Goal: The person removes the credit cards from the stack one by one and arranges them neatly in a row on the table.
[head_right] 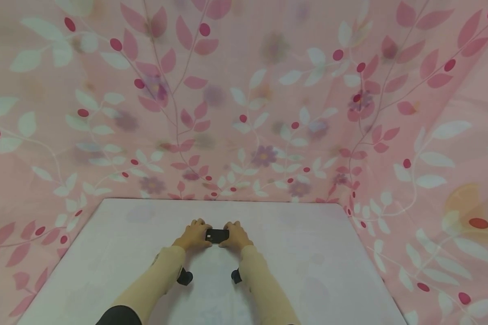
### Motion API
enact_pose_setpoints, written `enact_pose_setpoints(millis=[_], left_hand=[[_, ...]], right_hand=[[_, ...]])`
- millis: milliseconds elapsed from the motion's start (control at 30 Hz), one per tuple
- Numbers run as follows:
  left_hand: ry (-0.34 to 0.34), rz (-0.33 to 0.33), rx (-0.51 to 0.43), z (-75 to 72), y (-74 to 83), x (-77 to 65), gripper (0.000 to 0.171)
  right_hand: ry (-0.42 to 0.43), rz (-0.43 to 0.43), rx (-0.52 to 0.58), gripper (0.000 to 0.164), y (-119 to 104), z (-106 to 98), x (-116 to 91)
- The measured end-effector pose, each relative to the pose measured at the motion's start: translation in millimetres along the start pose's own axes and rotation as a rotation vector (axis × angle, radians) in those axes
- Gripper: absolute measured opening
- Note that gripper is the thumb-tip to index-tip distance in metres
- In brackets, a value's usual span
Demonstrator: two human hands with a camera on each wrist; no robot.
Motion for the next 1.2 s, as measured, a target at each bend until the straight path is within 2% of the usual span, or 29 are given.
enact_pose_setpoints(millis=[233,367,567,800,1200], left_hand=[[-0.009,-0.014,-0.001,-1.5,3.6,-2.7,0.053],[0.01,-0.011,0.003,-3.2,4.0,-5.5,0.053],[0.052,0.021,-0.019,-5.4,6.6,-11.5,0.053],[0.086,0.047,-0.026,-6.6,6.9,-15.1,0.055],[0.114,0.065,-0.046,-4.4,5.0,-17.6,0.054]], right_hand=[[-0.024,0.022,0.014,0.053,-2.9,-1.5,-5.3],[-0.037,0.03,-0.042,0.052,-3.9,0.5,-8.5],[-0.016,-0.061,-0.164,0.052,-9.5,3.7,-11.5],[0.059,-0.17,-0.254,0.052,-18.4,2.5,-17.2],[0.092,-0.201,-0.378,0.057,-21.4,5.6,-20.7]])
Point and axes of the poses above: each hand's wrist, its own x-axis towards the middle knuckle, its own z-axis out of the palm, y = z × x, the point moved 9 cm from there along x, towards the middle knuckle, and after that the axes turned 8 degrees about -x, right-handed, at the moved point
